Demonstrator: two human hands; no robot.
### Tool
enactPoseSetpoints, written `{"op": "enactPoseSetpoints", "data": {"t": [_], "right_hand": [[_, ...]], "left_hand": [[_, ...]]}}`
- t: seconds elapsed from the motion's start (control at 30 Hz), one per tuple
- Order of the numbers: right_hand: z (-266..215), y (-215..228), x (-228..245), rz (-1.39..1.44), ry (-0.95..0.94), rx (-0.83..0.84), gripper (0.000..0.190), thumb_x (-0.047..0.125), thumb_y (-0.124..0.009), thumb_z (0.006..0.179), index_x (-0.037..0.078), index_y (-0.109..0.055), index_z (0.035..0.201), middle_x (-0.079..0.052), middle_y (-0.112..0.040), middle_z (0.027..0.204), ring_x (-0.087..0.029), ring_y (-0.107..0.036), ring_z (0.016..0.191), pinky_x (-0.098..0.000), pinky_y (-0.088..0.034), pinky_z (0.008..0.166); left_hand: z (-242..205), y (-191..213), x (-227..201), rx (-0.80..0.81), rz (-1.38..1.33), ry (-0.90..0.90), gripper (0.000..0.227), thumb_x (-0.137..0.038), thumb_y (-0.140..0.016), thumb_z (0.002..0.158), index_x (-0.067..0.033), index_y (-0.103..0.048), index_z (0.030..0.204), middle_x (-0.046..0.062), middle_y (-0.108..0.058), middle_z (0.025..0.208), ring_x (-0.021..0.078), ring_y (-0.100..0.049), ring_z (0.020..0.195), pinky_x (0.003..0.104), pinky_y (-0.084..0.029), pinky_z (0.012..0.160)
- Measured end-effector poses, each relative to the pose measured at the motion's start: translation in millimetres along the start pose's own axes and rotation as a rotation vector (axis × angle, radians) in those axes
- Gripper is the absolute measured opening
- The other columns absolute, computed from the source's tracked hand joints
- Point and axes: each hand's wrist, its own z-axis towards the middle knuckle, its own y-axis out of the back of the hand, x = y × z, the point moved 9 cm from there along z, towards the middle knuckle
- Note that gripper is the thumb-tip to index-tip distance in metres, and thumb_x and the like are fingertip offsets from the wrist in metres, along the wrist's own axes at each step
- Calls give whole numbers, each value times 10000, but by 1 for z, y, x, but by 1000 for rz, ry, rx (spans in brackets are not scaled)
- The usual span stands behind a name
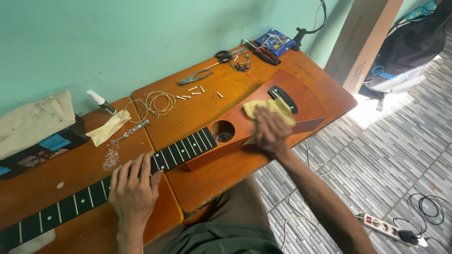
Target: The person cleans the headstock and body of a guitar using a cloth. They wipe the headstock first, then spray a liquid onto the body and wipe it down with the cloth.
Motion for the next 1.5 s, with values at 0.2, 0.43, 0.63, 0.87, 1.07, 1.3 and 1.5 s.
{"op": "enactPoseSetpoints", "data": {"t": [0.2, 0.43, 0.63, 0.87, 1.07, 1.3, 1.5], "right_hand": [[10, -27, 69, 84, 40, -36, 398, 157, -410, 1026, 4, -768, 944, -184, -780, 1051, -283, -791, 938, -360, -614, 712], [-52, -40, 0, 8, 138, 175, 571, 414, -234, 1119, 92, -660, 1319, -128, -722, 1308, -308, -684, 1264, -401, -521, 1108], [-89, 8, -83, -193, -717, 264, 620, 448, -189, 1185, 194, 59, 1692, -25, 149, 1756, -191, 106, 1645, -447, 70, 1364], [-90, -21, -3, 211, -1428, -172, 720, 362, -240, 1109, 91, 203, 1607, -79, 297, 1690, -234, 240, 1584, -422, 147, 1288], [-79, -67, 79, 593, -1816, 264, 979, 717, -134, 892, 163, 378, 1516, -21, 476, 1611, -219, 357, 1542, -460, 221, 1241], [-143, 14, -113, 18, -1851, -499, 859, 583, -147, 1005, 54, 185, 1594, -109, 253, 1700, -239, 191, 1592, -430, 81, 1280], [-102, -22, -31, -17, -1477, -551, 663, 413, -157, 1127, 54, 74, 1634, -80, 137, 1731, -212, 126, 1612, -395, 101, 1314]], "left_hand": [[1, -4, 0, 59, 11, -8, 568, -497, -363, 1076, -142, -743, 1304, 3, -772, 1218, 189, -709, 1054, 334, -558, 891], [-1, -8, 1, 72, 147, -12, 558, -518, -362, 1088, -204, -790, 1258, -56, -797, 1180, 127, -739, 1032, 275, -570, 854], [0, -5, -2, 47, 154, -12, 565, -512, -351, 1099, -196, -798, 1240, -52, -802, 1173, 128, -737, 1034, 275, -563, 871], [-1, -6, -2, 39, 149, -15, 569, -512, -346, 1098, -196, -795, 1250, -50, -800, 1175, 128, -737, 1041, 269, -564, 872], [1, -4, -3, 35, 152, -20, 574, -495, -330, 1108, -194, -796, 1254, -47, -799, 1179, 130, -730, 1030, 269, -556, 857], [2, 0, -4, 28, 105, -18, 565, -479, -325, 1108, -195, -787, 1266, -48, -793, 1177, 138, -728, 1028, 282, -558, 873], [-1, -5, 1, 32, 81, -16, 535, -471, -365, 1096, -176, -770, 1285, -32, -784, 1213, 162, -725, 1060, 311, -566, 901]]}}
